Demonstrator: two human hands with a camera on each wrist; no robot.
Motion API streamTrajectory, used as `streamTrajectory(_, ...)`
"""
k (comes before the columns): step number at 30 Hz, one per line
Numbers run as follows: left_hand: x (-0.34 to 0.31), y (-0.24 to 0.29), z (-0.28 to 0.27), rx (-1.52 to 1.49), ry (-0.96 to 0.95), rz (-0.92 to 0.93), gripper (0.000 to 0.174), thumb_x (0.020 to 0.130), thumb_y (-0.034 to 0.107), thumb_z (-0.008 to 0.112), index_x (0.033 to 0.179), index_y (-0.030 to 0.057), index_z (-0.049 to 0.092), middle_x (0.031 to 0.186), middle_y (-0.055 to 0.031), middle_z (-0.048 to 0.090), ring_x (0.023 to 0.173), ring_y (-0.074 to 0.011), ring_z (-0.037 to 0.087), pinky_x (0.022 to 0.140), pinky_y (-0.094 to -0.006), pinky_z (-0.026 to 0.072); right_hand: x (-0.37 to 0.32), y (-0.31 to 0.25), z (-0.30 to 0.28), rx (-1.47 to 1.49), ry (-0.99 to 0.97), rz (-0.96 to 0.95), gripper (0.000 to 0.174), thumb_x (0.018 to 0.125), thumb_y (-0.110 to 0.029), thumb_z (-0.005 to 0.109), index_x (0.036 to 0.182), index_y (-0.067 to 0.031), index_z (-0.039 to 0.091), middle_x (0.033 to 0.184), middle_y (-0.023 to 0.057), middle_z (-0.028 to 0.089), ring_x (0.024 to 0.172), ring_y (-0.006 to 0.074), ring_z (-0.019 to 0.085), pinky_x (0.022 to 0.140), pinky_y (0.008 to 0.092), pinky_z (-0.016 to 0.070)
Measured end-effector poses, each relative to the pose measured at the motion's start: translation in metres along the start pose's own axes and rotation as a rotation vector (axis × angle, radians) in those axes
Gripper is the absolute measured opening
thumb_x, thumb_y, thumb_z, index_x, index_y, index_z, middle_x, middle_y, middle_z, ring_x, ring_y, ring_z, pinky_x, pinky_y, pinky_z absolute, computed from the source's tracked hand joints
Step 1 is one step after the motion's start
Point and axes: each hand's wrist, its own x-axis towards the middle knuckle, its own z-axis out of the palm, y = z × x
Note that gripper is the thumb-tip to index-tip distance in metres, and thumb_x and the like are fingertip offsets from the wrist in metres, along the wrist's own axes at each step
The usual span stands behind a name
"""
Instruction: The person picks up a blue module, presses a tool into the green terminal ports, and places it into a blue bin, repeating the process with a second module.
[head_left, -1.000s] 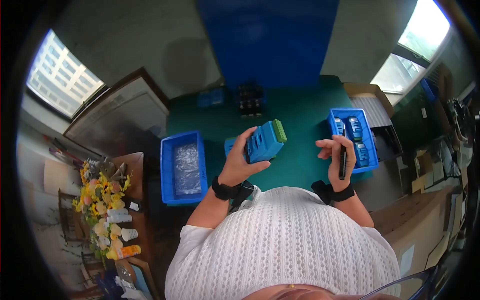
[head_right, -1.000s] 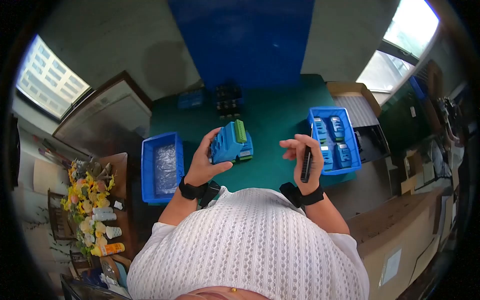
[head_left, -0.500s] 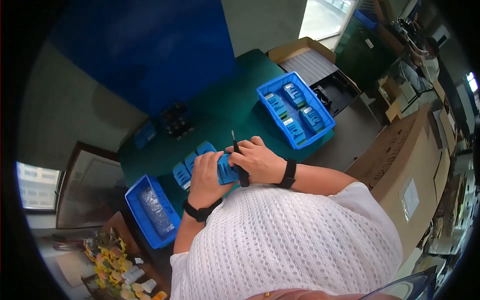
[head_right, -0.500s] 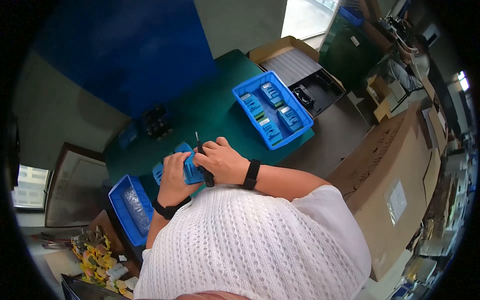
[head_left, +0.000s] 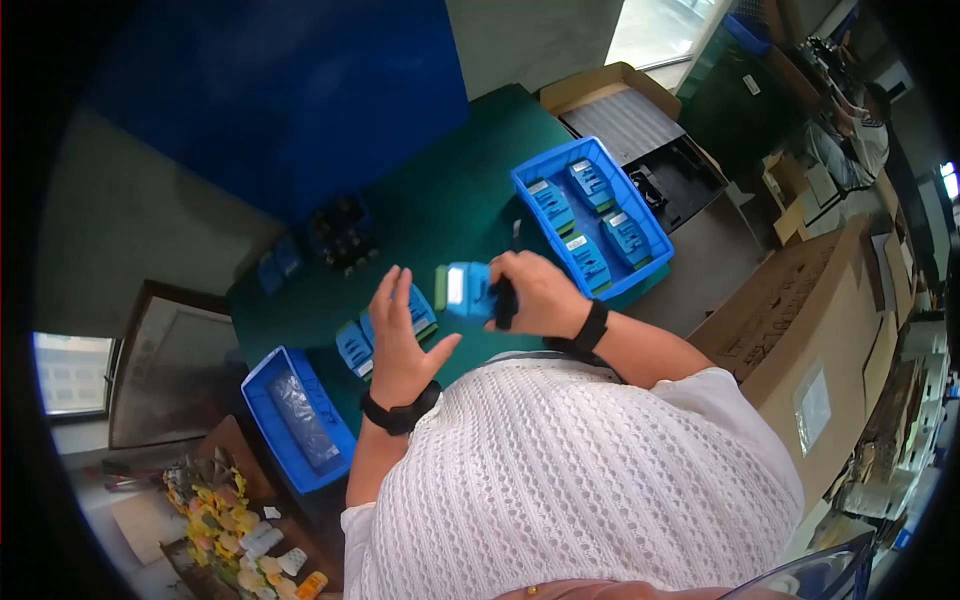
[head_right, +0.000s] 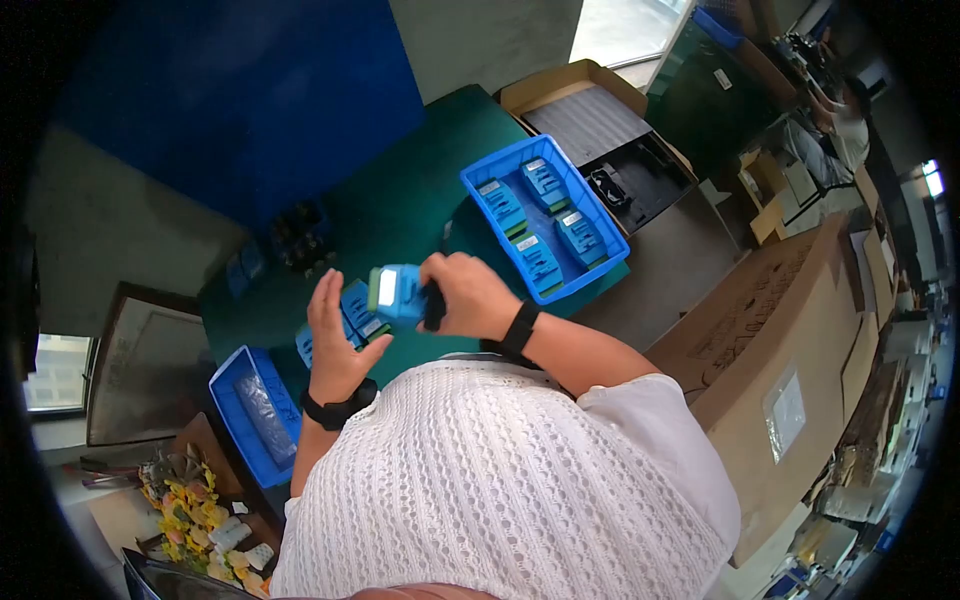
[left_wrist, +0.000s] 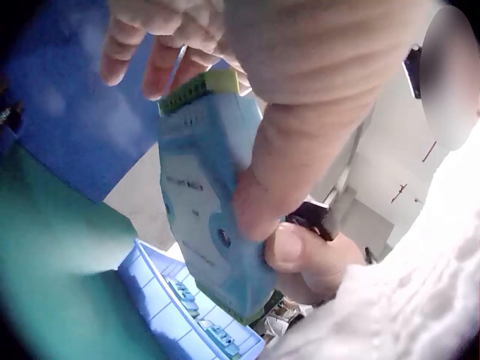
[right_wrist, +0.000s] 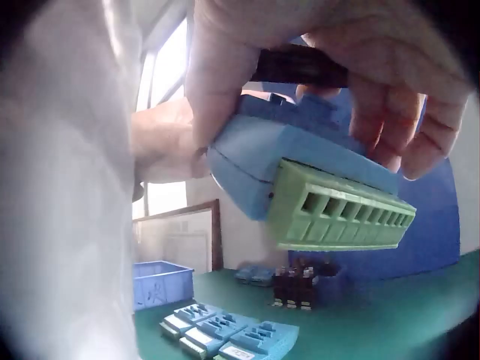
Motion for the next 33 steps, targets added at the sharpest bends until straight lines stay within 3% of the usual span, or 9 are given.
streamTrajectory(11,-0.090,-0.070,-0.001,-0.051,0.153,-0.465,0.070,0.070,0.016,0.069,0.130,0.0027,0.036,0.135,-0.0184,0.031,0.125,-0.0347,0.031,0.104,-0.0416,0.0269,0.017,0.114,-0.084,-0.494,0.353,0.347,0.058,0.051,-0.025,0.084,0.095,-0.0085,0.049,0.080,0.0170,0.058,0.079,0.0363,0.057,0.071,0.0424,0.0463)
streamTrajectory(13,-0.101,-0.073,-0.001,-0.037,0.146,-0.512,0.069,0.071,0.017,0.068,0.130,0.0029,0.036,0.135,-0.0181,0.031,0.125,-0.0345,0.031,0.104,-0.0415,0.0271,0.028,0.144,-0.100,-0.519,0.340,0.635,0.058,0.057,-0.036,0.079,0.098,-0.0086,0.048,0.088,0.0181,0.062,0.086,0.0347,0.059,0.075,0.0411,0.0480)
streamTrajectory(17,-0.111,-0.075,-0.003,-0.017,0.174,-0.564,0.067,0.073,0.019,0.067,0.130,0.0034,0.036,0.135,-0.0178,0.031,0.125,-0.0344,0.031,0.103,-0.0417,0.0277,0.034,0.199,-0.098,-0.620,0.287,0.758,0.061,0.058,-0.042,0.077,0.099,-0.0093,0.046,0.090,0.0161,0.063,0.089,0.0334,0.060,0.077,0.0401,0.0477)
streamTrajectory(22,-0.116,-0.077,-0.006,-0.002,0.217,-0.589,0.064,0.074,0.020,0.065,0.130,0.0044,0.037,0.134,-0.0174,0.032,0.124,-0.0345,0.032,0.103,-0.0422,0.0286,0.048,0.207,-0.072,-0.802,0.199,0.930,0.059,0.060,-0.047,0.075,0.100,-0.0135,0.047,0.092,0.0107,0.063,0.093,0.0293,0.060,0.079,0.0392,0.0481)
streamTrajectory(33,-0.123,-0.080,-0.006,-0.002,0.228,-0.626,0.062,0.074,0.018,0.065,0.128,0.0034,0.040,0.133,-0.0171,0.033,0.123,-0.0338,0.033,0.103,-0.0409,0.0287,0.054,0.212,-0.052,-1.009,0.125,0.872,0.053,0.061,-0.034,0.075,0.104,-0.0152,0.050,0.099,0.0092,0.059,0.095,0.0272,0.058,0.078,0.0378,0.0454)
